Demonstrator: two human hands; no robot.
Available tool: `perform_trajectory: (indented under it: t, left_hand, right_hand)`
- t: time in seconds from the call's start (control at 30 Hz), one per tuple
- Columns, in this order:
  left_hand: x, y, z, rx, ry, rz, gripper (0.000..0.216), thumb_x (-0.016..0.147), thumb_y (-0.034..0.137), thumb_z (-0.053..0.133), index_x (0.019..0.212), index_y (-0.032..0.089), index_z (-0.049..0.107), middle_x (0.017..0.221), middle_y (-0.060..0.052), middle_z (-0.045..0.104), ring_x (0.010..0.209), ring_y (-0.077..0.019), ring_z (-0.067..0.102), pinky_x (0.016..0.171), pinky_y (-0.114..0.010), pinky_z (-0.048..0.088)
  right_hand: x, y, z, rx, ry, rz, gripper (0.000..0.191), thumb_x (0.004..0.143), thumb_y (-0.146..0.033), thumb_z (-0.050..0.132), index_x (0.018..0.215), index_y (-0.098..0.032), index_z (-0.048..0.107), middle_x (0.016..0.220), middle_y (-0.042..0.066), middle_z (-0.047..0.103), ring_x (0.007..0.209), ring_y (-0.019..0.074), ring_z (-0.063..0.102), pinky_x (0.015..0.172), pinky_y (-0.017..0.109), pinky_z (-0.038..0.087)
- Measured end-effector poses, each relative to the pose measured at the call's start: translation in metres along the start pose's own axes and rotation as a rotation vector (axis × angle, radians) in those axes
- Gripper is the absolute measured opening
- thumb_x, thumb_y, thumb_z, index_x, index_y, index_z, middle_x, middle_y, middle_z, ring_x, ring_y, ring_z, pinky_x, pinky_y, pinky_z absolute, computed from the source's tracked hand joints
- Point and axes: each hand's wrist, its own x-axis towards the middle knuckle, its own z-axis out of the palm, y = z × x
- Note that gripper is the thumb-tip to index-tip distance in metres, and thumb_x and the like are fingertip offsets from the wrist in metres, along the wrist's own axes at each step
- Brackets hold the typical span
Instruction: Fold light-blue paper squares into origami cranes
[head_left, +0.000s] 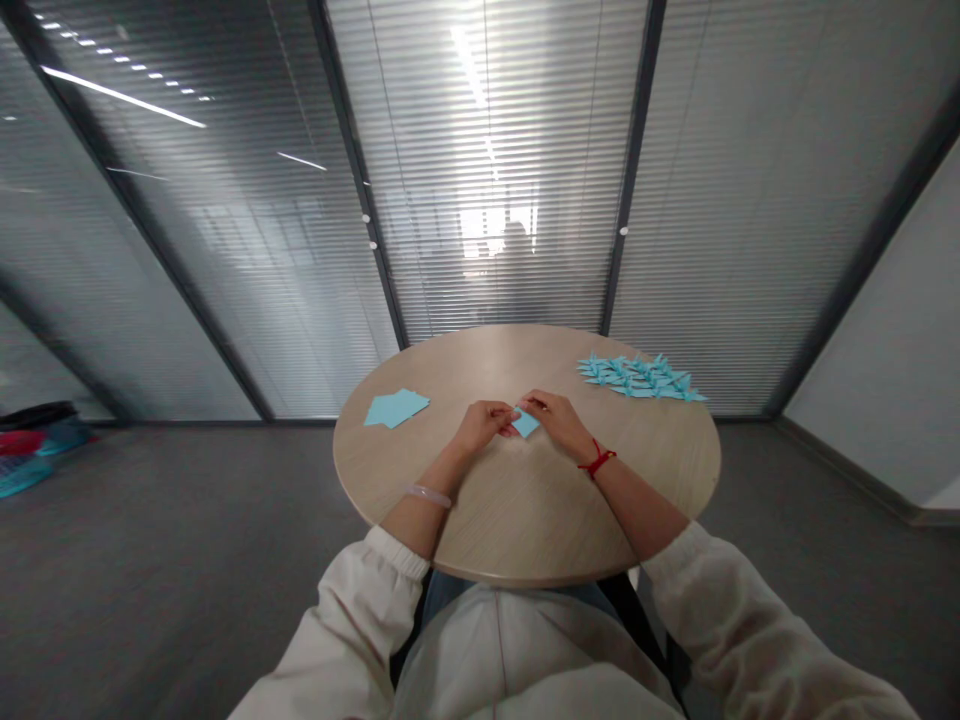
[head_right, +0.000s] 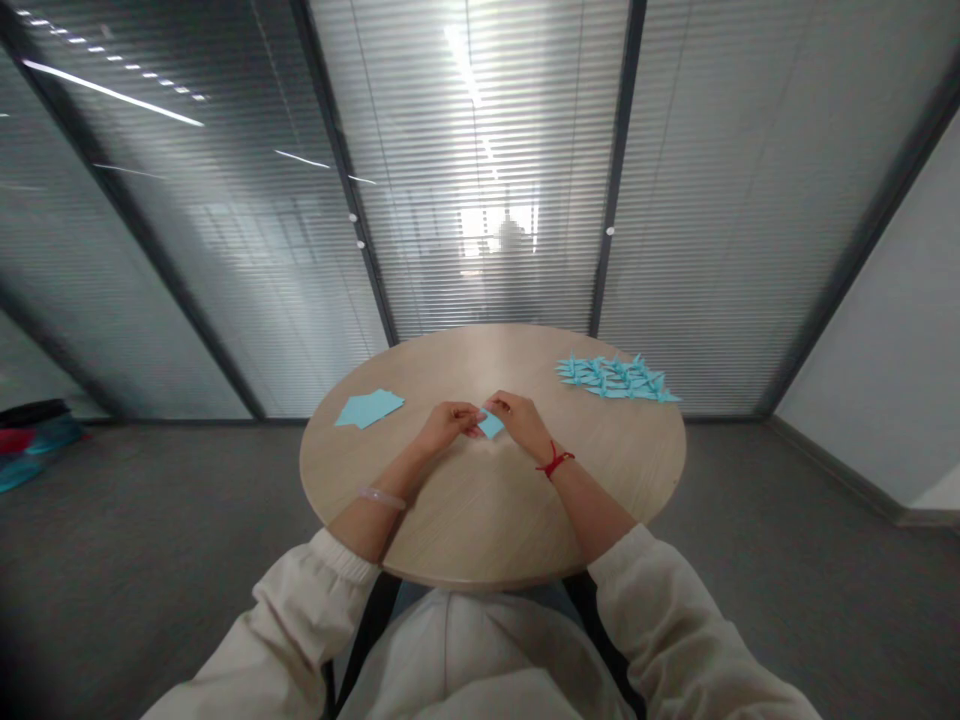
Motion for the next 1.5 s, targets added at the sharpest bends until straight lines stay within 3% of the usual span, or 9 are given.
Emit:
perform_trajectory:
  t: [0.13, 0.37, 0.6, 0.73, 0.93, 1.17, 1.37, 1.5]
  left_hand:
    - [0.001, -0.001, -0.002, 0.013, 0.062, 0.018, 0.034, 0.075, 0.044, 0.067, 0.078, 0.010, 0.068, 0.066, -0.007, 0.068, 0.060, -0.0138, 0.062, 0.062, -0.025, 0.050]
    - [0.000, -0.001, 0.000, 0.059, 0.031, 0.058, 0.038, 0.075, 0.049, 0.064, 0.074, 0.011, 0.067, 0.069, -0.005, 0.067, 0.062, -0.0127, 0.060, 0.059, -0.022, 0.048]
    - [0.004, -0.006, -0.004, 0.110, 0.107, 0.107, 0.038, 0.075, 0.050, 0.061, 0.068, 0.012, 0.064, 0.059, -0.002, 0.060, 0.055, -0.0110, 0.054, 0.056, -0.021, 0.043]
    - [0.004, -0.008, -0.007, 0.124, 0.158, 0.116, 0.041, 0.075, 0.053, 0.059, 0.068, 0.013, 0.063, 0.059, -0.001, 0.058, 0.056, -0.0113, 0.053, 0.056, -0.022, 0.042]
    - [0.003, -0.005, -0.005, 0.078, 0.101, 0.140, 0.044, 0.073, 0.057, 0.060, 0.071, 0.013, 0.061, 0.062, 0.001, 0.055, 0.060, -0.0109, 0.049, 0.056, -0.021, 0.041]
    - [0.000, -0.001, -0.010, 0.167, 0.207, 0.192, 0.044, 0.076, 0.055, 0.055, 0.063, 0.014, 0.057, 0.058, 0.002, 0.048, 0.060, -0.0109, 0.044, 0.057, -0.022, 0.036]
    - [0.000, -0.001, -0.011, 0.122, 0.179, 0.190, 0.045, 0.078, 0.057, 0.052, 0.064, 0.015, 0.054, 0.060, 0.001, 0.048, 0.060, -0.0108, 0.044, 0.057, -0.022, 0.036]
    - [0.000, -0.004, -0.011, 0.215, 0.236, 0.207, 0.045, 0.083, 0.054, 0.045, 0.063, 0.015, 0.051, 0.058, 0.003, 0.044, 0.057, -0.0103, 0.040, 0.056, -0.023, 0.032]
  right_hand:
    - [0.000, 0.004, 0.000, -0.020, 0.029, 0.041, 0.026, 0.088, -0.034, 0.049, 0.076, -0.017, 0.063, 0.067, 0.001, 0.061, 0.062, 0.0129, 0.054, 0.059, 0.022, 0.038]
    - [-0.001, 0.002, -0.003, -0.118, 0.015, 0.000, 0.026, 0.086, -0.032, 0.050, 0.071, -0.017, 0.065, 0.062, 0.001, 0.061, 0.058, 0.0126, 0.052, 0.057, 0.023, 0.035]
    - [-0.002, 0.001, 0.002, 0.046, -0.018, 0.085, 0.027, 0.086, -0.035, 0.050, 0.071, -0.016, 0.064, 0.062, 0.001, 0.062, 0.056, 0.0122, 0.053, 0.053, 0.022, 0.037]
    - [-0.002, 0.002, 0.001, -0.001, -0.022, 0.106, 0.026, 0.086, -0.030, 0.049, 0.068, -0.017, 0.062, 0.061, 0.001, 0.063, 0.055, 0.0120, 0.054, 0.054, 0.022, 0.037]
    - [-0.003, 0.000, 0.001, -0.098, -0.039, 0.059, 0.029, 0.086, -0.029, 0.049, 0.063, -0.017, 0.060, 0.057, 0.001, 0.061, 0.054, 0.0118, 0.052, 0.054, 0.022, 0.035]
    - [-0.002, 0.003, 0.009, 0.053, -0.105, 0.090, 0.029, 0.088, -0.034, 0.047, 0.069, -0.017, 0.061, 0.063, 0.001, 0.063, 0.055, 0.0117, 0.054, 0.054, 0.022, 0.037]
    - [-0.003, -0.004, 0.003, -0.045, -0.108, 0.052, 0.026, 0.085, -0.027, 0.049, 0.064, -0.017, 0.062, 0.058, 0.001, 0.061, 0.054, 0.0123, 0.053, 0.056, 0.023, 0.037]
    - [-0.004, -0.008, 0.004, -0.009, -0.134, 0.047, 0.025, 0.083, -0.026, 0.050, 0.063, -0.016, 0.062, 0.058, 0.001, 0.061, 0.054, 0.0118, 0.053, 0.056, 0.022, 0.037]
